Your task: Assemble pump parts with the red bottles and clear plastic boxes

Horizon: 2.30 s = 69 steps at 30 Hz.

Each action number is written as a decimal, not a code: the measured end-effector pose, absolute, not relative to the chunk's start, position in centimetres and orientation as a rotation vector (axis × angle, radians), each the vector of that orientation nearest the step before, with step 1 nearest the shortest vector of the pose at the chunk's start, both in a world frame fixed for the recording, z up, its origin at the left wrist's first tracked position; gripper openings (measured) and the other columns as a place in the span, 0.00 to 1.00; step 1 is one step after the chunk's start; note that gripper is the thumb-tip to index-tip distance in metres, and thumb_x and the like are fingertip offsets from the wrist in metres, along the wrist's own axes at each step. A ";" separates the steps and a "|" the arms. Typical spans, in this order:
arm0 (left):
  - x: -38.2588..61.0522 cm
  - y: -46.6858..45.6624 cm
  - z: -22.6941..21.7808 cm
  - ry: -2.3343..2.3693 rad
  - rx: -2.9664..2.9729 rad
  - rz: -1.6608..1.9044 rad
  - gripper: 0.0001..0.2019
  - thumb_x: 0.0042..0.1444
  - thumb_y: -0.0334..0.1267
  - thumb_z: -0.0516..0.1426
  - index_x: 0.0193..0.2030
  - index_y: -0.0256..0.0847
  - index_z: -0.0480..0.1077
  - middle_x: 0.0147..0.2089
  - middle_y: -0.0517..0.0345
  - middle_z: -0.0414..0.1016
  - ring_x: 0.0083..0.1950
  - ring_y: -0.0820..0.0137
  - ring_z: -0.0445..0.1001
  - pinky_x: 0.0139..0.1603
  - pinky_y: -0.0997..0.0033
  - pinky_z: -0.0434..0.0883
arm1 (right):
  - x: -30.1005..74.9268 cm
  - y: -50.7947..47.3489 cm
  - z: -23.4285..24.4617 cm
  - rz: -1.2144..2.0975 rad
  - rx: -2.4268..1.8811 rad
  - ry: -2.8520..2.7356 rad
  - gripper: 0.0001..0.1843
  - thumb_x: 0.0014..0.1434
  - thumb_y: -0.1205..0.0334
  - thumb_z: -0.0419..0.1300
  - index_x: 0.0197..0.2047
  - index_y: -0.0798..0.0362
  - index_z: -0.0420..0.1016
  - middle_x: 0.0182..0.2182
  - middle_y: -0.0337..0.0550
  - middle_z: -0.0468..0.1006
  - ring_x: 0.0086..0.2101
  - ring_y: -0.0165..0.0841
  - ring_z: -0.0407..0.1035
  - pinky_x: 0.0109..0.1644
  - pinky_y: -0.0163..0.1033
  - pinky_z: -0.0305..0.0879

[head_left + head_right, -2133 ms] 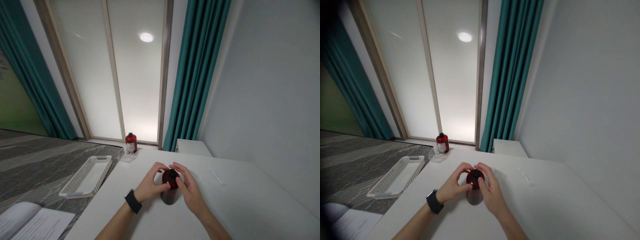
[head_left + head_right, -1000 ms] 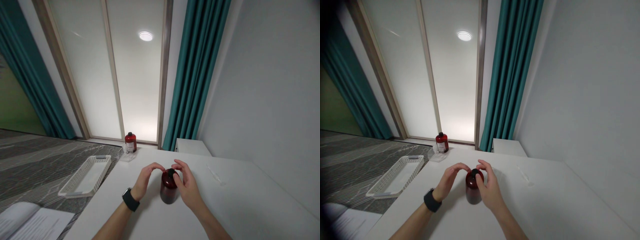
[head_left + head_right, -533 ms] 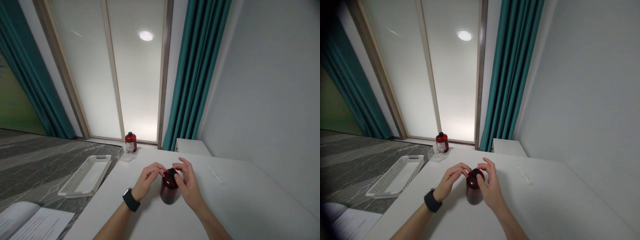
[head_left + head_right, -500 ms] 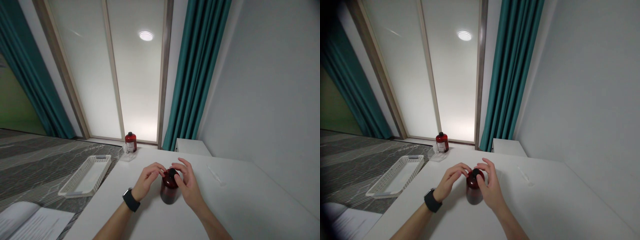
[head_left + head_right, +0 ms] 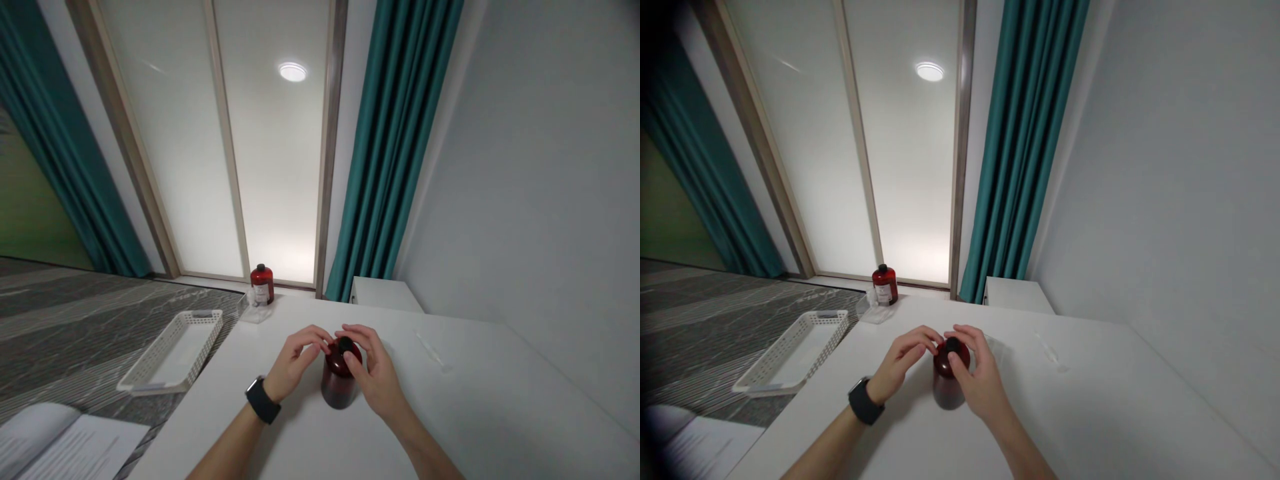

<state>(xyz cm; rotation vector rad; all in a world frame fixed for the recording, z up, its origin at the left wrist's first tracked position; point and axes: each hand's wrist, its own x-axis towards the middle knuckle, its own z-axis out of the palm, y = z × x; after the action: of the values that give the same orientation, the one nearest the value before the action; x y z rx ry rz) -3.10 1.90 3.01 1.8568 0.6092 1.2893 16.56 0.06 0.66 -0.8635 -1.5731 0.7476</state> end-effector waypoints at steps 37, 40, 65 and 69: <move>-3.3 2.0 2.9 0.581 1.848 1.277 0.20 0.68 0.50 0.53 0.35 0.38 0.78 0.43 0.46 0.78 0.46 0.58 0.76 0.52 0.59 0.69 | 18.5 0.1 0.8 0.584 -0.855 -1.474 0.06 0.62 0.58 0.62 0.42 0.46 0.76 0.44 0.47 0.78 0.49 0.42 0.72 0.57 0.52 0.66; -3.3 1.9 2.9 0.576 1.846 1.279 0.19 0.67 0.49 0.53 0.36 0.38 0.78 0.43 0.46 0.77 0.47 0.58 0.76 0.52 0.60 0.69 | 18.1 -0.1 1.0 0.623 -0.849 -1.517 0.05 0.61 0.58 0.63 0.41 0.47 0.77 0.42 0.46 0.79 0.47 0.41 0.73 0.55 0.50 0.68; -3.0 2.2 2.2 0.595 1.917 1.323 0.16 0.69 0.46 0.52 0.38 0.39 0.76 0.43 0.48 0.77 0.46 0.60 0.75 0.49 0.61 0.69 | 29.5 2.9 -4.3 0.584 -1.237 -1.401 0.14 0.50 0.56 0.65 0.41 0.50 0.76 0.35 0.44 0.79 0.34 0.37 0.76 0.42 0.44 0.76; -3.1 2.1 2.2 0.574 1.952 1.321 0.16 0.69 0.46 0.52 0.39 0.39 0.76 0.44 0.48 0.77 0.47 0.59 0.75 0.50 0.61 0.69 | 29.7 2.8 -5.5 0.509 -1.274 -1.490 0.11 0.53 0.59 0.62 0.40 0.50 0.77 0.37 0.45 0.78 0.36 0.37 0.76 0.44 0.46 0.76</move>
<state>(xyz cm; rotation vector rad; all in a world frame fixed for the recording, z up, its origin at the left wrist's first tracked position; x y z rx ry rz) -3.11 2.13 2.22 1.9522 0.5736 1.3209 29.73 2.80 -5.48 -1.2741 -1.4902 0.5090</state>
